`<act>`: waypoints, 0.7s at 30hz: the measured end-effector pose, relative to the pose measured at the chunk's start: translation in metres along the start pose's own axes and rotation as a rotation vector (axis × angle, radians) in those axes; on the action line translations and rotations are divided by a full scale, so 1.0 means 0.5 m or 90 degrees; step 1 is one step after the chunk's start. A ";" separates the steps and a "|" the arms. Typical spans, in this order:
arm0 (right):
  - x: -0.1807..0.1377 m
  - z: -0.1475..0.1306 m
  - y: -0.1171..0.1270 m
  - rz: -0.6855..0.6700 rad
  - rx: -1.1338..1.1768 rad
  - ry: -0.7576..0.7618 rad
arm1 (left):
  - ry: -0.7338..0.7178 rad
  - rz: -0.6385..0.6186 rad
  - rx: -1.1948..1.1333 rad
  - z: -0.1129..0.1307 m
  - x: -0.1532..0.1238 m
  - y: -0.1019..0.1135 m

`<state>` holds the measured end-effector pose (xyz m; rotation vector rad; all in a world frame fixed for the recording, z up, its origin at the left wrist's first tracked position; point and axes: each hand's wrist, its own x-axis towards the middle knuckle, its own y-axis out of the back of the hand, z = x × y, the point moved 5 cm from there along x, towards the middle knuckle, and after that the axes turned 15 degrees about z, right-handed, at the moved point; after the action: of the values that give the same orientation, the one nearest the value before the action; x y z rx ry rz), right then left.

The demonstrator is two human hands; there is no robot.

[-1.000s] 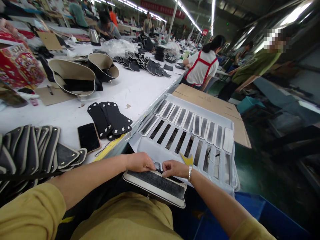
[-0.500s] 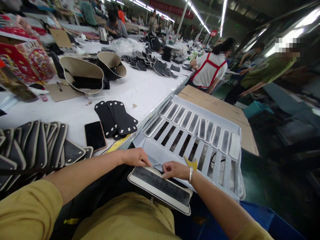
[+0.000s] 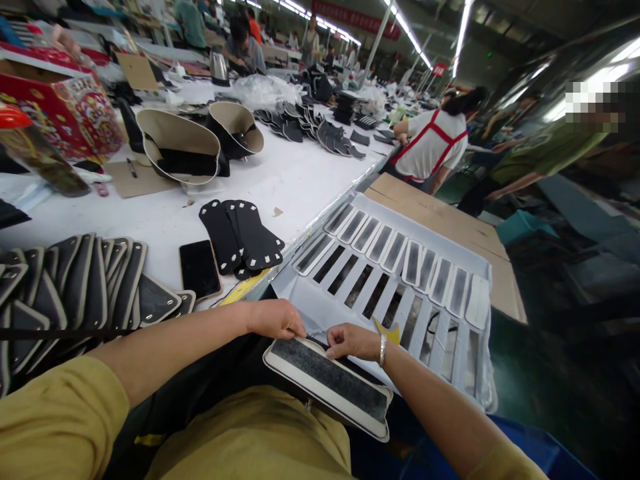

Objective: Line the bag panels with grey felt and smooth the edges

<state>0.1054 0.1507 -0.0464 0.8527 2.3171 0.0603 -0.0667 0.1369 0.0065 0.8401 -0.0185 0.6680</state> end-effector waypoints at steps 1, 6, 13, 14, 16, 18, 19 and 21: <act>0.003 -0.001 -0.001 -0.002 0.000 -0.001 | -0.002 0.001 0.000 0.000 0.000 0.001; 0.027 -0.006 -0.009 -0.019 0.000 -0.001 | 0.000 0.016 -0.024 -0.004 -0.002 0.004; 0.058 -0.033 -0.022 -0.035 -0.008 0.005 | -0.007 0.005 -0.011 -0.004 -0.003 0.004; 0.062 -0.038 -0.025 -0.039 -0.011 0.006 | -0.007 0.012 -0.017 -0.004 -0.003 0.004; 0.068 -0.046 -0.029 -0.049 -0.017 0.006 | -0.002 0.026 -0.035 -0.008 -0.006 0.006; 0.073 -0.051 -0.033 -0.059 -0.020 0.004 | 0.009 0.037 -0.052 -0.015 -0.014 0.009; 0.075 -0.052 -0.034 -0.061 -0.020 0.002 | 0.019 0.044 -0.057 -0.020 -0.019 0.011; 0.078 -0.052 -0.035 -0.064 -0.019 -0.003 | 0.045 0.058 -0.068 -0.032 -0.032 0.017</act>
<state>0.0577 0.1647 -0.0524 0.7193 2.3456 0.0495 -0.0878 0.1436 -0.0029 0.7155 -0.0284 0.7754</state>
